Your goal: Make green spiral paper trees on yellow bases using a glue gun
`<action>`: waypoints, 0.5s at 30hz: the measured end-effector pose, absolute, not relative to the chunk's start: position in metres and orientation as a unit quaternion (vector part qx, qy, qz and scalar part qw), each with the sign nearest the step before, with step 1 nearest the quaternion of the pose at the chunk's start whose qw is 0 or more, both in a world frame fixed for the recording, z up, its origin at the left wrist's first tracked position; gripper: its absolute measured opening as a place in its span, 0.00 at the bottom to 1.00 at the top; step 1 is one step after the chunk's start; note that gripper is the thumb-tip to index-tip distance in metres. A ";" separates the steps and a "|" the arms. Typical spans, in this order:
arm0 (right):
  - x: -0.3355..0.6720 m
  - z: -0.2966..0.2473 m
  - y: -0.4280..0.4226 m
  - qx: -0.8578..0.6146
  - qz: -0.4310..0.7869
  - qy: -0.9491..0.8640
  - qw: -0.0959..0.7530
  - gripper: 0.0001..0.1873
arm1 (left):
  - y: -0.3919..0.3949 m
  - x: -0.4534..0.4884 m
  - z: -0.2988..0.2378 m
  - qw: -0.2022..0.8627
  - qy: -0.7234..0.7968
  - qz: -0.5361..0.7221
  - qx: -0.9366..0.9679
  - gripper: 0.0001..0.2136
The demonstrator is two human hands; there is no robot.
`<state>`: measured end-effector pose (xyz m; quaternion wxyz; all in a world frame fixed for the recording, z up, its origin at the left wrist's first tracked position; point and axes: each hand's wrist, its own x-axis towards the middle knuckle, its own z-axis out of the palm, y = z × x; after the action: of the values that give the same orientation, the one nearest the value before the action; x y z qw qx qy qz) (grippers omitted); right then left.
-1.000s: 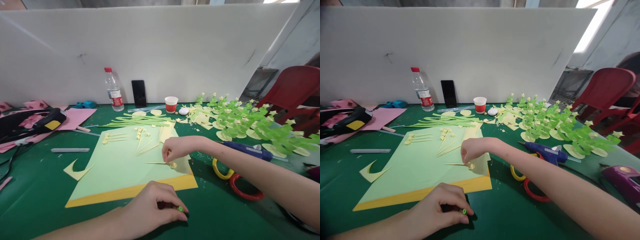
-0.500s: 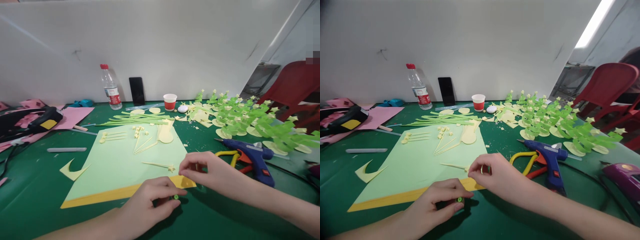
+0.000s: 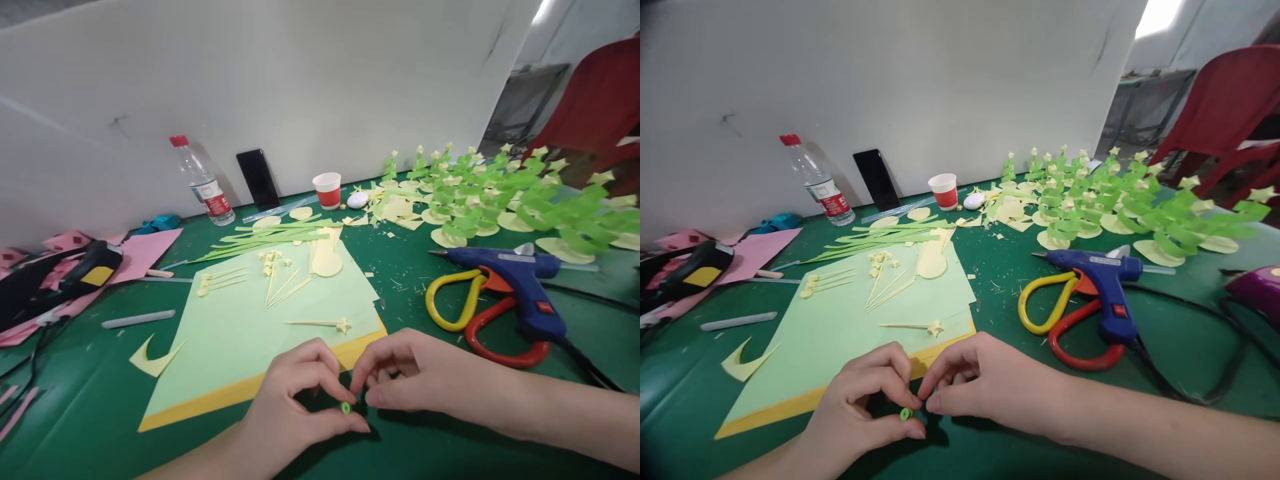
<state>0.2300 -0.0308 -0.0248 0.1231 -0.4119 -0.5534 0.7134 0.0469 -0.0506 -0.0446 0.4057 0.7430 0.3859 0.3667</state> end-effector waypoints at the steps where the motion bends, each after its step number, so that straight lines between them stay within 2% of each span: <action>1: 0.230 -0.024 -0.032 -0.409 0.720 -0.548 0.120 0.09 | -0.050 0.047 -0.044 0.399 0.385 0.363 0.749 0.07; 7: 0.225 -0.022 -0.038 -0.414 0.750 -0.507 0.096 0.09 | -0.051 0.055 -0.040 0.385 0.354 0.358 0.773 0.12; 15: 0.221 -0.023 -0.037 -0.437 0.751 -0.483 0.105 0.07 | -0.050 0.059 -0.037 0.353 0.333 0.369 0.792 0.08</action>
<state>0.2211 -0.0372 -0.0229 0.1053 -0.4374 -0.4832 0.7511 0.0589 -0.0498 -0.0374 0.3531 0.7924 0.3332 0.3694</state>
